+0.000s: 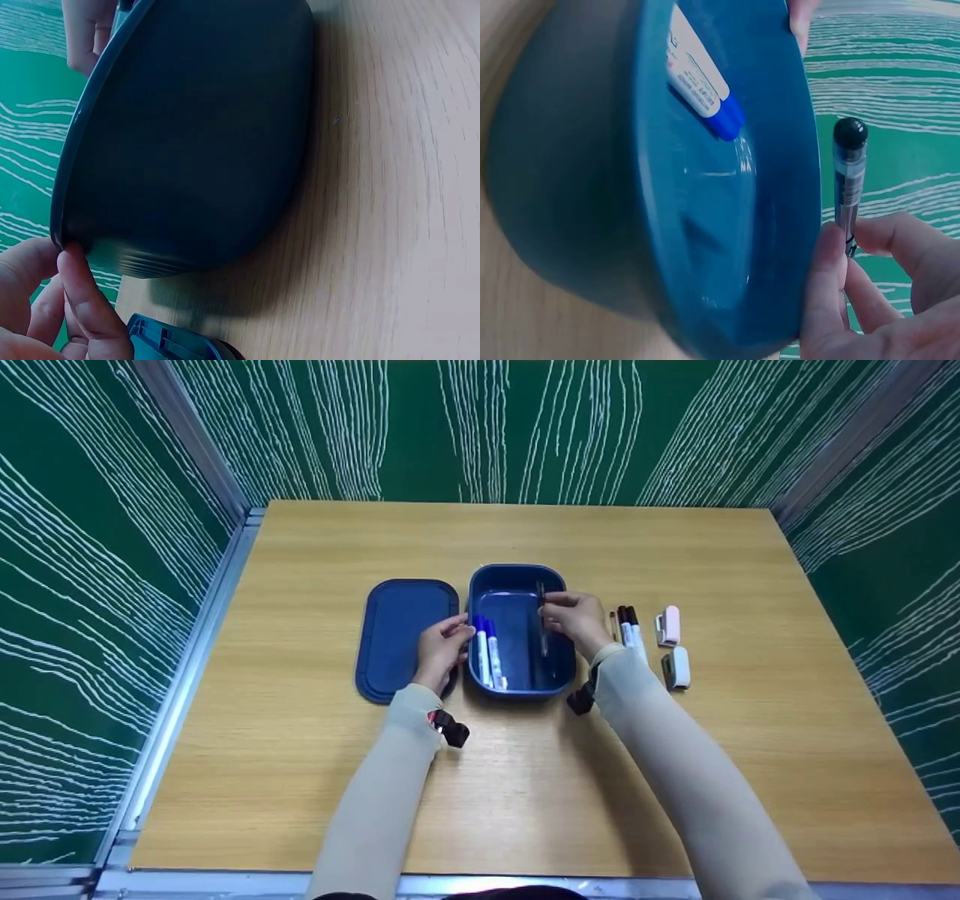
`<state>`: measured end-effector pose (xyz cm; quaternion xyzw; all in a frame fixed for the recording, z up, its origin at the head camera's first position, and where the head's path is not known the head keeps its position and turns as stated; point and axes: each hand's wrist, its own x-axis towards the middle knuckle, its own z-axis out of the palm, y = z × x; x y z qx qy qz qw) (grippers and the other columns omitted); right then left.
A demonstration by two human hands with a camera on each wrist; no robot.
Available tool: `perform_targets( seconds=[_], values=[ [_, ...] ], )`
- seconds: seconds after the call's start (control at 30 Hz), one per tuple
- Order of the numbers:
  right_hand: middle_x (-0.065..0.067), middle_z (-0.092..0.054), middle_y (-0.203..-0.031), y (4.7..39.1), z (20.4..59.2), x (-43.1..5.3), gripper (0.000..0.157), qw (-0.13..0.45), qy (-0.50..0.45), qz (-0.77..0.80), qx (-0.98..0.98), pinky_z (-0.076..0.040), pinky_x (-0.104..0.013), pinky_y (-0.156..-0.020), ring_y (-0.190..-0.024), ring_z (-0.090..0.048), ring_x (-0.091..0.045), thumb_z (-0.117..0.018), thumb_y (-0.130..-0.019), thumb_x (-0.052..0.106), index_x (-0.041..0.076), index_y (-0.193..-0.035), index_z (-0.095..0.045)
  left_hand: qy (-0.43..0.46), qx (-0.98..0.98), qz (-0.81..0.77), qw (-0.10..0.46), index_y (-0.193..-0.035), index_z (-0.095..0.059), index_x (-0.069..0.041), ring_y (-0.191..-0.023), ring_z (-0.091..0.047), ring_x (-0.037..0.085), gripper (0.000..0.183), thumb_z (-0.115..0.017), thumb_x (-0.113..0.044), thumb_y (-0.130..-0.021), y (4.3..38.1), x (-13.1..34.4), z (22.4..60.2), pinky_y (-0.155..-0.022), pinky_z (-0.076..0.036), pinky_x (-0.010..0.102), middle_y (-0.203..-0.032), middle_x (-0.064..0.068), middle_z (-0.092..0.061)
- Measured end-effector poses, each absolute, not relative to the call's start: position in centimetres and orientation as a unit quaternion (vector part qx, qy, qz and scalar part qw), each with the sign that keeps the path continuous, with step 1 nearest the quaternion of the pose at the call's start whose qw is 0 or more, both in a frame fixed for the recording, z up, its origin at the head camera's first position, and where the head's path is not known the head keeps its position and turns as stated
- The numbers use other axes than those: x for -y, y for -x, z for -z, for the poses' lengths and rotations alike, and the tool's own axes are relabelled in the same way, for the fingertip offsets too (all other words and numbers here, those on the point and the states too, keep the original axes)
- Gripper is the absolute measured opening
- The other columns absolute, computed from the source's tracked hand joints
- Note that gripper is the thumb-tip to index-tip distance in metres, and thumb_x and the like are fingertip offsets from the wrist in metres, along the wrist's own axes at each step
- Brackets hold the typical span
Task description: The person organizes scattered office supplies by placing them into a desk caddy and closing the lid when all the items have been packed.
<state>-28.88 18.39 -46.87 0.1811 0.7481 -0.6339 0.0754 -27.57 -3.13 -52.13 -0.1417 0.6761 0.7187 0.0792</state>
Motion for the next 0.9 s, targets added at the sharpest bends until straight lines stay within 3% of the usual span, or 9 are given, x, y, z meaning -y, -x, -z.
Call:
perform_targets(
  seconds=[0.2,0.33,0.6,0.9],
  values=[
    [-0.005,-0.066,-0.094,29.1,48.1,-17.5,0.035,0.067,-0.156,0.655,-0.736,-0.058,-0.019,-0.066,-0.066,-0.064,-0.006,-0.063,-0.091,-0.002,-0.008,-0.125,-0.061,0.139,-0.67,-0.725,0.072,-0.124,-0.068,-0.005,-0.071,-0.06,0.008,0.035,-0.07,-0.006,-0.089,27.5,3.0,52.1,-0.048,-0.05,0.013,-0.103,0.008,-0.07],
    [0.003,-0.064,-0.079,29.2,48.6,-17.2,0.035,0.061,-0.151,0.669,-0.725,-0.057,-0.018,-0.061,-0.06,-0.062,-0.006,-0.062,-0.089,-0.004,-0.011,-0.124,-0.061,0.136,-0.666,-0.73,0.069,-0.123,-0.068,-0.003,-0.069,-0.059,0.008,0.035,-0.069,-0.004,-0.088,27.5,3.0,52.1,-0.047,-0.049,0.013,-0.098,0.006,-0.07],
    [-0.003,-0.064,-0.09,29.1,48.5,-16.6,0.035,0.06,-0.15,0.669,-0.726,-0.058,-0.019,-0.063,-0.064,-0.063,-0.006,-0.062,-0.089,-0.004,-0.009,-0.124,-0.062,0.138,-0.671,-0.725,0.068,-0.124,-0.068,-0.004,-0.069,-0.059,0.007,0.036,-0.07,-0.006,-0.088,27.6,3.1,52.1,-0.048,-0.05,0.013,-0.105,0.01,-0.07],
    [0.0,-0.064,-0.081,28.8,48.9,-15.9,0.034,0.066,-0.135,0.669,-0.728,-0.058,-0.019,-0.062,-0.063,-0.063,-0.007,-0.06,-0.09,-0.006,-0.013,-0.123,-0.061,0.14,-0.672,-0.723,0.077,-0.125,-0.067,-0.006,-0.072,-0.06,0.006,0.035,-0.069,-0.007,-0.09,27.6,3.1,52.1,-0.051,-0.052,0.014,-0.111,0.012,-0.07]
  ],
)
